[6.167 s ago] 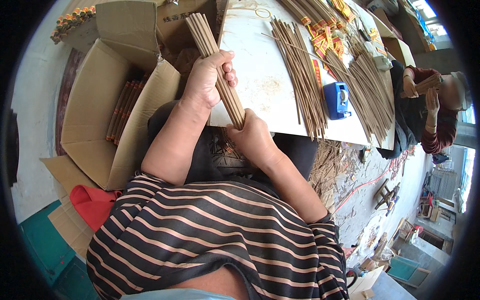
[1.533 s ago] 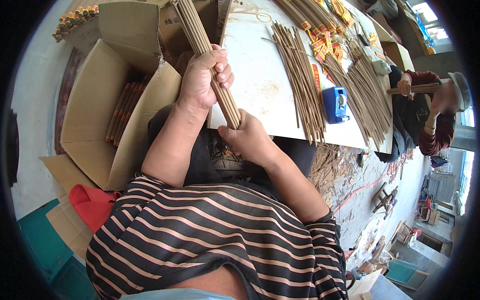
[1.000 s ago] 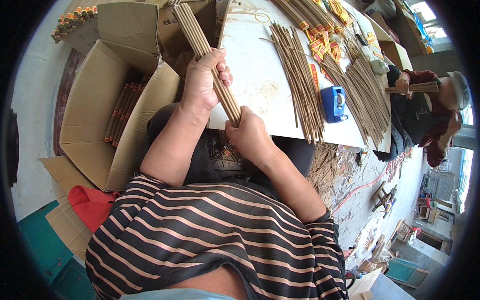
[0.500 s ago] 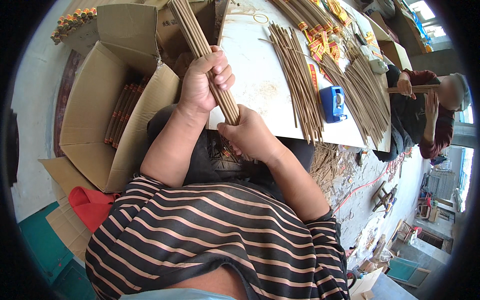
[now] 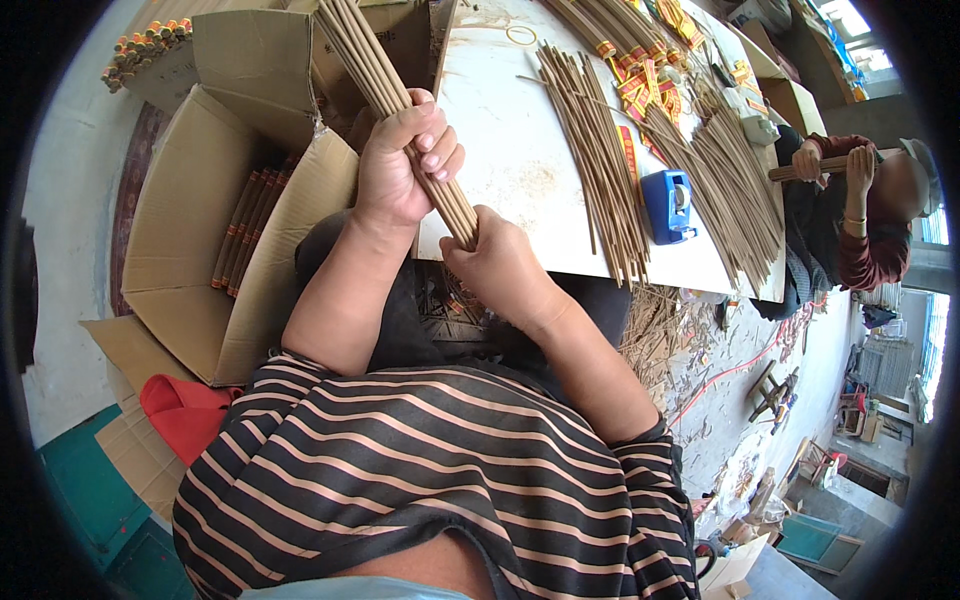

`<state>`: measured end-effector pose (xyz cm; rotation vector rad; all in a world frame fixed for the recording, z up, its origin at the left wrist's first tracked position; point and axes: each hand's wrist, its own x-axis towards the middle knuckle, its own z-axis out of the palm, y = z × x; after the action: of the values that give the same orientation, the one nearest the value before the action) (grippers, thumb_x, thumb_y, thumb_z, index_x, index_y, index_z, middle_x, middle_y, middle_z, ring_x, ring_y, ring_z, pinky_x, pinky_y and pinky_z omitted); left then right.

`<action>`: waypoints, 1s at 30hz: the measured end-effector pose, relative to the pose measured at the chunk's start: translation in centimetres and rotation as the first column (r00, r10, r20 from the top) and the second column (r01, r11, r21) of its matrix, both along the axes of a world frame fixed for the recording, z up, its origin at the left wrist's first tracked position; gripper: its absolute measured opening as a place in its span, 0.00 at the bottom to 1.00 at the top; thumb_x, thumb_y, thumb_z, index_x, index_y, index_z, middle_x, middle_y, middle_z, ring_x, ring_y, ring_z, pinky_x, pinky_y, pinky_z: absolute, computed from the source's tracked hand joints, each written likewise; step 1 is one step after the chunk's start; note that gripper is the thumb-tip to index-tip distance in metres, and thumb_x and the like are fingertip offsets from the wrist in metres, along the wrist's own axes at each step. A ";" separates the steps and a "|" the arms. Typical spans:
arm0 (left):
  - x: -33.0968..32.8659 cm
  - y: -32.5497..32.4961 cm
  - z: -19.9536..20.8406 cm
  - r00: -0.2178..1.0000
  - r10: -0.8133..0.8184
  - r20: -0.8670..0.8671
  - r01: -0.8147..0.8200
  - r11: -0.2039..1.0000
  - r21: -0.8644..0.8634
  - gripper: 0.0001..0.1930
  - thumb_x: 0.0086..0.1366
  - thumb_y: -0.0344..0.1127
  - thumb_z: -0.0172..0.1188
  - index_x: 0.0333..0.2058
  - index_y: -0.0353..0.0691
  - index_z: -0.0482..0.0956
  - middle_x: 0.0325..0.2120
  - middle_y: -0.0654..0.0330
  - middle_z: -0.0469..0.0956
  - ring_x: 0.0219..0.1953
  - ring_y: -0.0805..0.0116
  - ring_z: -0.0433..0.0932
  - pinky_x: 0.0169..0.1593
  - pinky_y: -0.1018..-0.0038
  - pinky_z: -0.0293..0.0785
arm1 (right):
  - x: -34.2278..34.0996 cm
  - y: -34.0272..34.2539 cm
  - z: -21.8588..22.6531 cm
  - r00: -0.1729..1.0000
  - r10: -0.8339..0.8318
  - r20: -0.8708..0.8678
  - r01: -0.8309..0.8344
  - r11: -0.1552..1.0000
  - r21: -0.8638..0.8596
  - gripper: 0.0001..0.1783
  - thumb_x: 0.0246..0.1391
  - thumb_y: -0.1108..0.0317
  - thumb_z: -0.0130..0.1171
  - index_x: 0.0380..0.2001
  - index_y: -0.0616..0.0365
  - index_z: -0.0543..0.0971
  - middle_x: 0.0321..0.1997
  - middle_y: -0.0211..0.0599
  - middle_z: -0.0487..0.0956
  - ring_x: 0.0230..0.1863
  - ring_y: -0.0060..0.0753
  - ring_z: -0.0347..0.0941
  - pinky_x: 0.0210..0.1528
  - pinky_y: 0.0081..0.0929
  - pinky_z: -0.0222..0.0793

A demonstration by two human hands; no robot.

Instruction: The person gathers thin wooden sticks from a table, aligns them into bundles, and secures each bundle with a small paper wrapper and a rubber band. Finished bundles are placed into a cardboard box.

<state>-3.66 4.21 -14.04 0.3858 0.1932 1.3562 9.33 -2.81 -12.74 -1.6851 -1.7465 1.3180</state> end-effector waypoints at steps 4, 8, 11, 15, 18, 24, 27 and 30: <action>0.3 0.0 0.0 0.988 0.076 -0.133 -0.088 0.992 -0.091 0.05 0.55 0.30 0.58 0.25 0.47 0.70 0.13 0.69 0.65 0.14 0.76 0.65 0.20 0.77 0.63 | -0.3 0.0 -0.2 0.953 -0.024 0.302 -0.035 0.981 0.190 0.13 0.49 0.67 0.55 0.25 0.66 0.66 0.19 0.57 0.74 0.23 0.58 0.73 0.28 0.42 0.69; 0.7 -0.1 -0.2 0.975 0.119 -0.189 -0.153 0.972 -0.175 0.06 0.54 0.28 0.58 0.24 0.47 0.71 0.13 0.69 0.65 0.14 0.76 0.65 0.21 0.76 0.64 | -0.3 0.1 -0.4 0.921 -0.051 0.386 -0.049 0.968 0.246 0.12 0.49 0.67 0.54 0.25 0.66 0.66 0.20 0.58 0.74 0.25 0.61 0.72 0.29 0.44 0.69; 0.4 -0.2 0.1 0.990 0.081 -0.117 -0.096 0.986 -0.133 0.06 0.55 0.27 0.57 0.24 0.46 0.71 0.13 0.69 0.65 0.13 0.77 0.64 0.19 0.77 0.63 | -0.2 0.0 -0.6 0.965 -0.002 0.262 -0.051 0.980 0.193 0.14 0.48 0.66 0.57 0.26 0.66 0.66 0.17 0.54 0.73 0.20 0.53 0.72 0.27 0.41 0.69; -0.7 -0.1 0.2 1.000 -0.004 0.024 0.004 1.000 -0.009 0.04 0.56 0.27 0.56 0.26 0.45 0.70 0.13 0.69 0.65 0.12 0.78 0.62 0.16 0.80 0.60 | 0.7 0.6 2.2 0.969 0.035 -0.245 -0.115 0.941 -0.318 0.15 0.47 0.65 0.61 0.25 0.63 0.66 0.15 0.36 0.71 0.17 0.30 0.70 0.21 0.29 0.66; -0.5 0.1 -0.1 0.999 -0.022 0.031 0.022 1.000 0.012 0.04 0.57 0.29 0.56 0.28 0.45 0.70 0.14 0.69 0.65 0.13 0.78 0.63 0.18 0.80 0.61 | 0.6 0.4 1.8 0.969 0.009 -0.249 -0.087 0.948 -0.306 0.15 0.47 0.65 0.61 0.25 0.63 0.66 0.15 0.37 0.71 0.17 0.29 0.70 0.21 0.28 0.65; 0.5 -0.1 -0.3 0.973 0.109 -0.204 -0.158 0.956 -0.246 0.05 0.55 0.29 0.57 0.26 0.47 0.69 0.14 0.68 0.64 0.14 0.76 0.64 0.21 0.77 0.63 | -0.2 0.0 -1.0 0.911 -0.033 0.412 -0.062 0.975 0.214 0.15 0.46 0.65 0.60 0.25 0.66 0.67 0.17 0.50 0.73 0.20 0.43 0.72 0.28 0.36 0.68; -0.1 0.0 0.0 0.992 0.059 -0.110 -0.077 0.983 -0.166 0.05 0.56 0.28 0.56 0.26 0.46 0.69 0.14 0.68 0.64 0.14 0.77 0.62 0.19 0.78 0.61 | 0.1 0.2 0.0 0.996 0.028 0.081 -0.030 0.999 0.018 0.15 0.48 0.65 0.61 0.24 0.62 0.66 0.14 0.31 0.70 0.15 0.22 0.69 0.16 0.22 0.63; -0.4 0.1 -0.1 0.999 0.005 -0.039 -0.008 0.996 -0.087 0.05 0.56 0.28 0.56 0.27 0.46 0.70 0.14 0.69 0.63 0.13 0.78 0.62 0.18 0.79 0.60 | 0.7 0.7 1.4 0.946 -0.029 -0.323 -0.109 0.911 -0.399 0.15 0.48 0.66 0.61 0.25 0.62 0.66 0.14 0.30 0.69 0.13 0.21 0.66 0.15 0.21 0.62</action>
<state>-4.11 4.33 -14.13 0.3386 0.2849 1.3428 10.01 -2.06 -11.33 -1.5187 -1.3852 1.9680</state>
